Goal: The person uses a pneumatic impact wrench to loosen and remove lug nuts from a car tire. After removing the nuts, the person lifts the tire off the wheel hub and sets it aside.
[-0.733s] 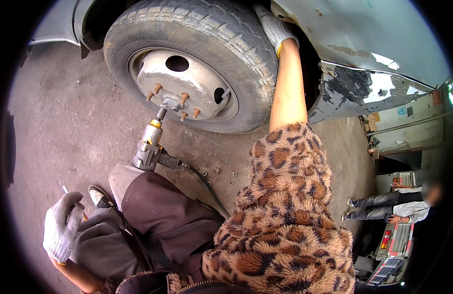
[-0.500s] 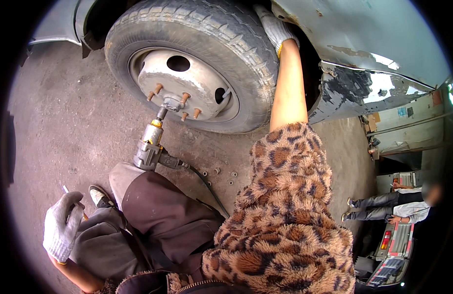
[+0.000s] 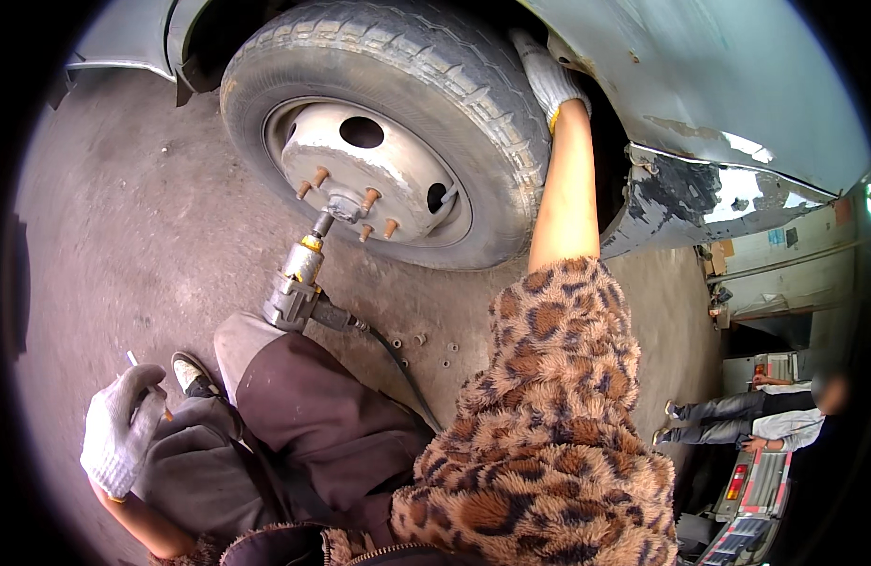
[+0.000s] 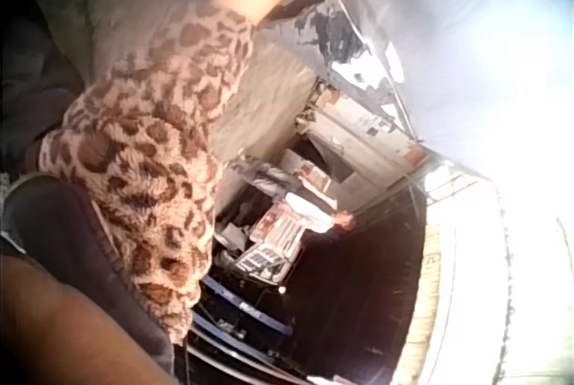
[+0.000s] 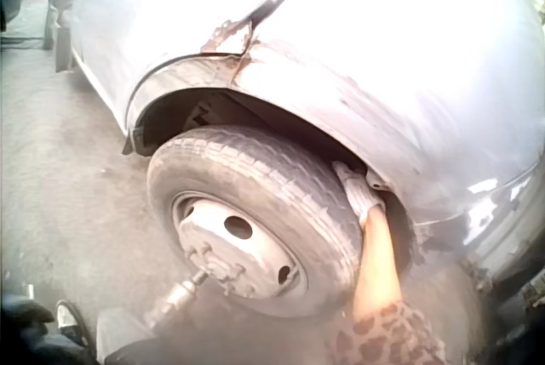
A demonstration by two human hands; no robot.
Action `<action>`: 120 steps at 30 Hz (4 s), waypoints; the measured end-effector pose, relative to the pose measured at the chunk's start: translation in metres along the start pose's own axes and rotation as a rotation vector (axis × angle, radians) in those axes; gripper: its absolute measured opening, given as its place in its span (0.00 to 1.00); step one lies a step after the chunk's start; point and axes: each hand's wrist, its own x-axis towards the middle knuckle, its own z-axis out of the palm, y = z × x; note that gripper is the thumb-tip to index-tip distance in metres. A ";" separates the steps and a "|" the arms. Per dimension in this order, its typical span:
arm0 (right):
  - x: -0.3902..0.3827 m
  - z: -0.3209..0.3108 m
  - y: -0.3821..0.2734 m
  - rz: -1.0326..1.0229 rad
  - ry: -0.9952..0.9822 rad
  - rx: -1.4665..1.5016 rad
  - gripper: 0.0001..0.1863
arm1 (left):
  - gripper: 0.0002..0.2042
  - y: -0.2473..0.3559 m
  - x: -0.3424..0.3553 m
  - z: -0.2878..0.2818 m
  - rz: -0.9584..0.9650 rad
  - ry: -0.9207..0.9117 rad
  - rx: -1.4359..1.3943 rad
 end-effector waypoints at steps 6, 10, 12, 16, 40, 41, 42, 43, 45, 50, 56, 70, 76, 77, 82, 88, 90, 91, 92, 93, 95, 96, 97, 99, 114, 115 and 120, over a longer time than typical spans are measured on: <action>-0.016 -0.014 -0.013 -0.082 -0.086 -0.090 0.29 | 0.11 0.002 -0.001 -0.001 -0.028 0.002 -0.005; -0.016 -0.011 -0.015 -0.095 -0.088 -0.143 0.28 | 0.11 0.003 -0.001 -0.002 -0.039 0.003 0.009; -0.017 -0.008 -0.019 -0.088 -0.098 -0.150 0.27 | 0.11 0.002 -0.003 -0.002 -0.032 0.017 0.023; -0.014 -0.010 -0.010 -0.064 -0.082 -0.174 0.29 | 0.11 0.000 -0.002 0.001 0.006 0.025 0.033; -0.006 0.008 -0.008 0.000 -0.016 -0.170 0.34 | 0.11 0.004 -0.010 -0.006 0.005 0.003 0.120; 0.001 0.005 0.011 -0.011 -0.022 -0.184 0.35 | 0.11 0.004 -0.009 -0.005 0.039 0.008 0.122; 0.009 0.004 0.037 -0.021 -0.029 -0.205 0.36 | 0.11 0.004 -0.007 -0.003 0.048 -0.004 0.113; 0.012 0.008 0.046 0.005 -0.063 0.147 0.36 | 0.11 0.004 -0.007 -0.003 0.043 -0.010 0.109; 0.001 0.012 0.014 0.047 -0.085 0.258 0.36 | 0.12 0.006 -0.013 -0.009 0.011 -0.009 0.124; -0.016 0.008 -0.029 0.027 0.021 -0.210 0.36 | 0.12 0.003 -0.020 -0.012 -0.027 -0.012 0.111; -0.004 0.001 0.007 0.041 -0.063 -0.229 0.35 | 0.12 0.006 -0.019 -0.010 -0.012 -0.025 0.075; -0.004 0.000 0.009 0.096 -0.133 -0.194 0.34 | 0.12 0.001 -0.021 -0.008 0.001 -0.016 0.107; -0.001 0.000 0.012 0.107 -0.130 -0.178 0.33 | 0.13 -0.001 -0.022 -0.008 0.007 -0.022 0.093; 0.000 0.001 0.016 0.105 -0.130 -0.165 0.33 | 0.13 -0.002 -0.021 -0.008 0.009 -0.020 0.082; 0.006 0.010 0.022 0.076 -0.128 -0.171 0.33 | 0.13 0.001 -0.024 -0.010 -0.020 -0.022 0.096; 0.028 0.014 0.063 0.025 -0.065 -0.216 0.34 | 0.13 -0.001 -0.023 -0.009 -0.015 -0.027 0.070; 0.030 0.019 0.067 0.038 -0.046 -0.220 0.35 | 0.12 -0.004 -0.024 -0.008 -0.015 -0.025 0.047; 0.032 0.017 0.072 0.036 -0.049 -0.214 0.35 | 0.12 -0.004 -0.023 -0.008 -0.013 -0.025 0.047; 0.034 0.015 0.076 0.030 -0.047 -0.206 0.35 | 0.12 -0.004 -0.023 -0.008 -0.011 -0.025 0.046; 0.035 0.014 0.081 0.025 -0.046 -0.199 0.36 | 0.12 -0.004 -0.023 -0.008 -0.008 -0.026 0.045; 0.036 0.016 0.082 0.009 -0.038 -0.177 0.36 | 0.12 -0.003 -0.023 -0.008 -0.016 -0.028 0.053; 0.036 0.016 0.082 0.005 -0.036 -0.170 0.36 | 0.12 -0.003 -0.023 -0.009 -0.019 -0.030 0.057; 0.035 0.017 0.080 0.007 -0.037 -0.167 0.37 | 0.12 -0.002 -0.024 -0.009 -0.016 -0.028 0.063; 0.034 0.018 0.076 0.013 -0.038 -0.166 0.37 | 0.12 -0.001 -0.024 -0.010 -0.010 -0.024 0.077; 0.022 0.011 0.054 0.038 -0.091 -0.086 0.34 | 0.12 -0.007 -0.026 -0.007 0.023 0.009 0.078; 0.018 0.010 0.044 0.062 -0.135 -0.041 0.34 | 0.12 -0.007 -0.028 -0.008 0.011 0.009 0.080; 0.030 0.015 0.066 0.027 -0.030 -0.185 0.34 | 0.13 -0.002 -0.028 -0.010 0.022 0.009 0.082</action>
